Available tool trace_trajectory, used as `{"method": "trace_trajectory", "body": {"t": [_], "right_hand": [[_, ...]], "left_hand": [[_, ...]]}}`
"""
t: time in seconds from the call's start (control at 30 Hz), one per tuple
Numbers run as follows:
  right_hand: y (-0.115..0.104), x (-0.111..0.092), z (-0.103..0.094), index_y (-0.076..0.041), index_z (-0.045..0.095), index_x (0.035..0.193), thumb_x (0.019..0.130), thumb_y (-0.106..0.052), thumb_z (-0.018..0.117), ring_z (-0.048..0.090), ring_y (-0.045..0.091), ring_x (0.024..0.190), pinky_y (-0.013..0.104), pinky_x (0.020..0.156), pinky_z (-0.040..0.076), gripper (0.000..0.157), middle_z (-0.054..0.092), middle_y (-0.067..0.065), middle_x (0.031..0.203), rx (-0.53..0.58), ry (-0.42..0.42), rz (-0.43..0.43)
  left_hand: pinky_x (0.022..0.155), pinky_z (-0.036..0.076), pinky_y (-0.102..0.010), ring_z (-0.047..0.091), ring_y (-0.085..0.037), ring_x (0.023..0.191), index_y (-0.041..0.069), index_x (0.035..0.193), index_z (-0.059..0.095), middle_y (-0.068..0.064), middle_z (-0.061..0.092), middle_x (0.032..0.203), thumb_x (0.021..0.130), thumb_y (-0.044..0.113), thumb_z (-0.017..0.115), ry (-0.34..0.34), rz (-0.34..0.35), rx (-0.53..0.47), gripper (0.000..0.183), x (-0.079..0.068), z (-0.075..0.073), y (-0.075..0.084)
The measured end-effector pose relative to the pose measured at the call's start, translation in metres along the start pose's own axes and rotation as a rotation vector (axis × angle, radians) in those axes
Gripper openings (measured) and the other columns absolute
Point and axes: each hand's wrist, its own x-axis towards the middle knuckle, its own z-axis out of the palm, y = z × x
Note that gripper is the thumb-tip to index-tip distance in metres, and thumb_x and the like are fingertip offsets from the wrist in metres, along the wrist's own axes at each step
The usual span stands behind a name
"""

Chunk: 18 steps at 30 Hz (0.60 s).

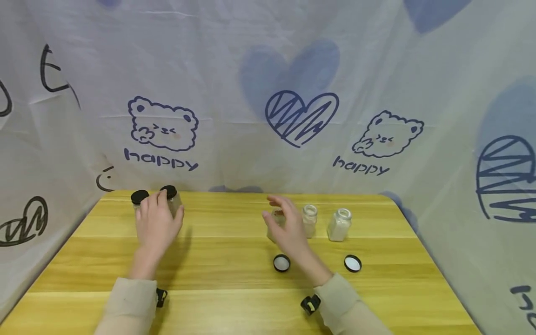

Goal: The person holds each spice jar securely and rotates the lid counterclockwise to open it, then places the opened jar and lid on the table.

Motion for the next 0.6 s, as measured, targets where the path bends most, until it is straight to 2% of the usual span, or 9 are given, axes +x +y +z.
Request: {"method": "trace_trajectory", "body": {"t": [0.13,0.33,0.47,0.6], "right_hand": [[-0.002,0.008,0.011,-0.005,0.059,0.141,0.103,-0.015,0.067,0.059,0.032,0.124,0.055,0.096,0.055,0.040,0.061,0.012,0.136,-0.005,-0.034,0.009],[-0.004,0.022,0.028,-0.004,0.059,0.141,0.102,-0.014,0.067,0.061,0.033,0.122,0.053,0.096,0.056,0.041,0.061,0.018,0.136,-0.027,-0.065,-0.009],[-0.007,0.031,0.038,-0.004,0.059,0.142,0.103,-0.017,0.066,0.061,0.032,0.122,0.052,0.098,0.056,0.041,0.061,0.016,0.138,-0.043,-0.115,0.006],[-0.011,0.042,0.048,-0.004,0.057,0.143,0.104,-0.019,0.064,0.060,0.029,0.125,0.046,0.102,0.055,0.043,0.059,0.012,0.141,-0.069,-0.179,0.032]], "left_hand": [[0.106,0.036,-0.068,0.042,-0.055,0.126,-0.018,0.138,0.048,-0.038,0.049,0.136,0.096,0.025,0.069,-0.040,0.016,0.038,0.064,0.008,-0.003,-0.014],[0.111,0.032,-0.067,0.040,-0.055,0.127,-0.021,0.134,0.049,-0.039,0.050,0.132,0.096,0.027,0.069,-0.113,0.062,0.097,0.064,0.019,-0.004,-0.026],[0.111,0.032,-0.066,0.042,-0.056,0.123,-0.022,0.130,0.050,-0.040,0.052,0.127,0.095,0.025,0.071,-0.125,0.091,0.131,0.063,0.025,-0.002,-0.032],[0.112,0.032,-0.065,0.043,-0.055,0.122,-0.023,0.128,0.051,-0.040,0.053,0.125,0.095,0.025,0.071,-0.131,0.104,0.153,0.062,0.030,-0.002,-0.037]]}}
